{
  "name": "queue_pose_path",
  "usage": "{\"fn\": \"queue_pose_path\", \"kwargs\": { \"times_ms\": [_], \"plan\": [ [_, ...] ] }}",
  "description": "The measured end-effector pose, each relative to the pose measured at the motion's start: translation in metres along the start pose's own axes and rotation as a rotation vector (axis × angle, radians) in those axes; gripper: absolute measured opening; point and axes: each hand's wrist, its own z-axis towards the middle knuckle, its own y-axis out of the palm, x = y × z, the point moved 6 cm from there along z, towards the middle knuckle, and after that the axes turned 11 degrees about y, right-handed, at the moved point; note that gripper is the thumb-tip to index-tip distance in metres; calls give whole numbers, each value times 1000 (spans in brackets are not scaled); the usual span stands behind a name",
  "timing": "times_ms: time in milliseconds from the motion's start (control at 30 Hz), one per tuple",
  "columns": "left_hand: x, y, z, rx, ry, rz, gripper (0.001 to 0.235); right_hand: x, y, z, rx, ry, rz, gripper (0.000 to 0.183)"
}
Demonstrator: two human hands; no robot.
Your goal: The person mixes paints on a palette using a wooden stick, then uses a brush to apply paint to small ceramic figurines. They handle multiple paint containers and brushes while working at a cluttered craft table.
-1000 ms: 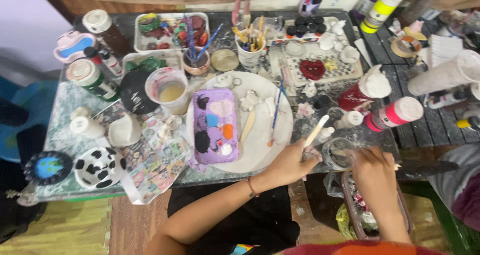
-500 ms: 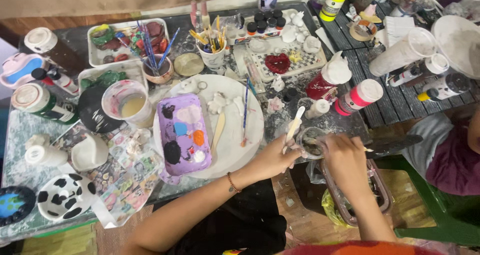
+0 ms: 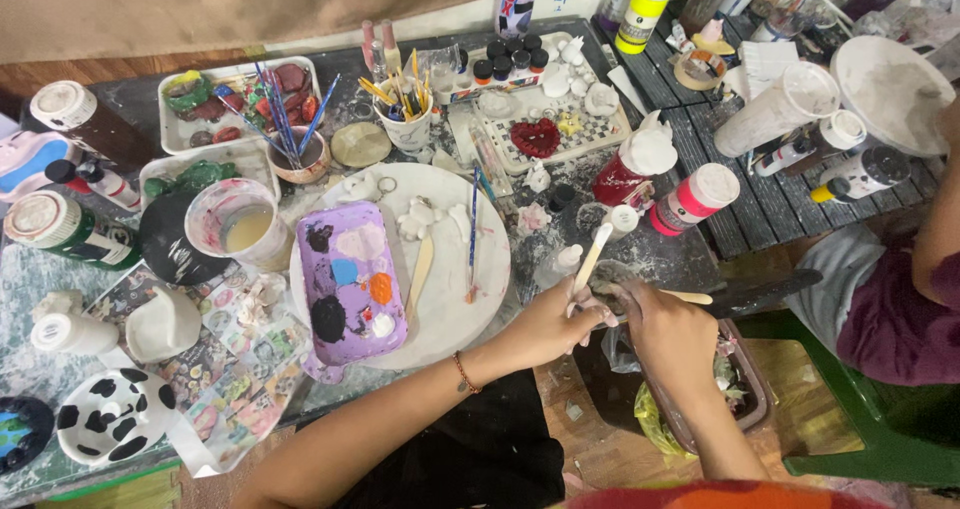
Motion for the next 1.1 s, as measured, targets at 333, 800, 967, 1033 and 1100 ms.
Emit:
{"fn": "queue_pose_path", "kwargs": {
  "times_ms": [333, 800, 967, 1033, 1100],
  "plan": [
    [2, -7, -8, 19, -34, 46, 43, -2, -3, -2, 3, -44, 139, 22],
    [19, -17, -18, 49, 27, 70, 44, -8, 2, -2, -82, 42, 84, 14],
    [26, -24, -24, 41, 104, 16, 51, -16, -4, -3, -34, -51, 247, 23],
    [23, -26, -26, 51, 83, 34, 47, -15, -3, -6, -20, -35, 261, 22],
    [22, -27, -27, 50, 85, 41, 44, -13, -1, -8, -8, -1, 267, 17]
  ]
}}
